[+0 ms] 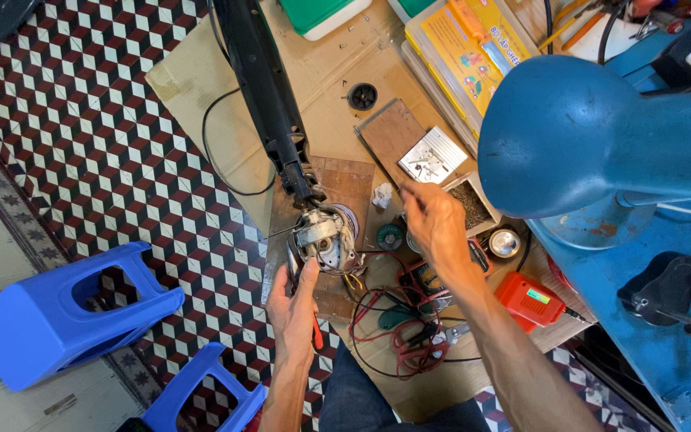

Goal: The person disassembles a small electric motor attached to a long black tube, using a cordless drill, pliers, and a screwdriver. They remove screws, separate the motor housing, and inspect the internal components including the rotor and stator.

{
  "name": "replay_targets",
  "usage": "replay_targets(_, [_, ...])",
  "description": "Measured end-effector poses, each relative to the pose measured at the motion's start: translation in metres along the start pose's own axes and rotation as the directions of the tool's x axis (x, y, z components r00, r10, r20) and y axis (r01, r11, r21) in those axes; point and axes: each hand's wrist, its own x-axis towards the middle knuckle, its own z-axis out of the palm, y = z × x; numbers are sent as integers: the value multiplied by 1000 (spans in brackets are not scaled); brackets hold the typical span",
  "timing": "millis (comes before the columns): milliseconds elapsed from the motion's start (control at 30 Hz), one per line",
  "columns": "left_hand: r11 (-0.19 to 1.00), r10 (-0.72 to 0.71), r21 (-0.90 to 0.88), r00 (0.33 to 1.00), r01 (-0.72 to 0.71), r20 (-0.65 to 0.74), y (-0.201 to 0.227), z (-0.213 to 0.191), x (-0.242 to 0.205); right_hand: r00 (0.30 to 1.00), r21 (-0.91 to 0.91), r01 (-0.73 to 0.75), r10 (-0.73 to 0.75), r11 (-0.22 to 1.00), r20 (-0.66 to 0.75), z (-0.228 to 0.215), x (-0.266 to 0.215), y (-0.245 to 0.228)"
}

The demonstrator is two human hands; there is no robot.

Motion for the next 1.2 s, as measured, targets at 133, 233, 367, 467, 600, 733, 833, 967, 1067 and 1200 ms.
replay_targets(133, [999,-32,10,999,31,26,0,-5,3,974,221,-216,194,951,116,0,-55,-37])
replay_targets(233, [1000,-12,-14,999,13,45,-1,-7,6,938,338,-345,310,876,156,-10,-79,-49])
replay_targets(367, [999,35,-44,998,-32,59,-13,-9,8,940,343,-331,339,879,37,-47,-122,-42])
replay_targets(467, [998,54,43,999,-54,-8,-19,-13,16,879,333,-376,446,865,-167,-97,-173,-23])
replay_targets(600, [989,142,45,988,-139,-65,-29,-19,18,582,85,-537,441,839,-684,-198,-255,16])
replay_targets(733, [973,17,-231,1000,-22,-22,-39,-45,8,403,20,-614,335,789,-852,-257,-299,42])
replay_targets(833, [940,-101,-312,986,137,130,-55,-85,10,272,95,-720,405,688,-873,-274,-318,45])
replay_targets(967, [901,-216,-351,965,255,148,-79,-120,23,233,138,-739,443,660,-866,-327,-320,58])
replay_targets(1067, [889,-71,-417,954,192,290,-72,-115,14,405,68,-842,709,536,-577,-388,-281,105])
replay_targets(1200, [933,37,-356,967,57,251,-32,-101,-32,401,422,-796,900,435,-171,-359,-239,144])
